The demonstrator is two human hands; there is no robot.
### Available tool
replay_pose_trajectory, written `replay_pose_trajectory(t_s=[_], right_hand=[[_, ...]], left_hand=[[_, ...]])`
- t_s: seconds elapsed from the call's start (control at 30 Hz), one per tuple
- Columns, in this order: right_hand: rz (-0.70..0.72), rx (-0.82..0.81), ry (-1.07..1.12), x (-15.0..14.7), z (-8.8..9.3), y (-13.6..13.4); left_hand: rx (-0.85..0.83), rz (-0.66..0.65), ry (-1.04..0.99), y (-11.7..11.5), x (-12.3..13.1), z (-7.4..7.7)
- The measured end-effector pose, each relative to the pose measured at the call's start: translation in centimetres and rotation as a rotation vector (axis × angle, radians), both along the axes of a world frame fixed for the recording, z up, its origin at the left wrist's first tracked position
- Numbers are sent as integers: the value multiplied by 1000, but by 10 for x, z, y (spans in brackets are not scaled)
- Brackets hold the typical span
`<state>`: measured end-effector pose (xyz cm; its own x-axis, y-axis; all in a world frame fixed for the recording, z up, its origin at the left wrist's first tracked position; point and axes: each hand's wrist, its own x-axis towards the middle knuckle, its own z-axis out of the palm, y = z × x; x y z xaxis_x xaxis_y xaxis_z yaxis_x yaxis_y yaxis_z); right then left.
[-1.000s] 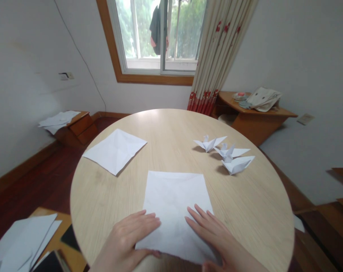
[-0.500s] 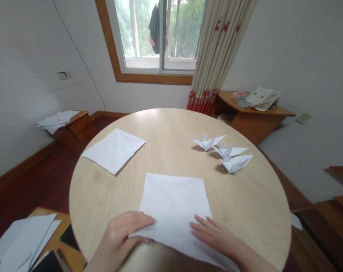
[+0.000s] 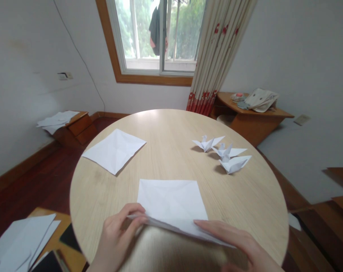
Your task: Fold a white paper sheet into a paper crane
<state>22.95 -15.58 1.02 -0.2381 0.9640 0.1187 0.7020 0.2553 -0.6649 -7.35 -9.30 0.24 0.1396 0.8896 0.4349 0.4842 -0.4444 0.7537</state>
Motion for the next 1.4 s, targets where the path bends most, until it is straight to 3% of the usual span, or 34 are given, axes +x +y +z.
replay_pose_trajectory(t_s=[0.17,0.37,0.57,0.73,1.0,1.4], right_hand=[[-84,51,63,-14,9,13],[-205,321,88,-24,8,26],[-312,629,-91,-40,2,32],[-301,819,-225,-56,0,33],[-304,830,-394,-69,-18,34],[-154,742,-467,-80,-35,37]], left_hand=[[-55,90,-53,1,1,-6],[-79,124,-61,1,5,-12],[187,250,84,2,11,-14],[401,284,210,-1,20,-4],[512,331,390,-10,35,-1],[430,77,424,-9,35,-23]])
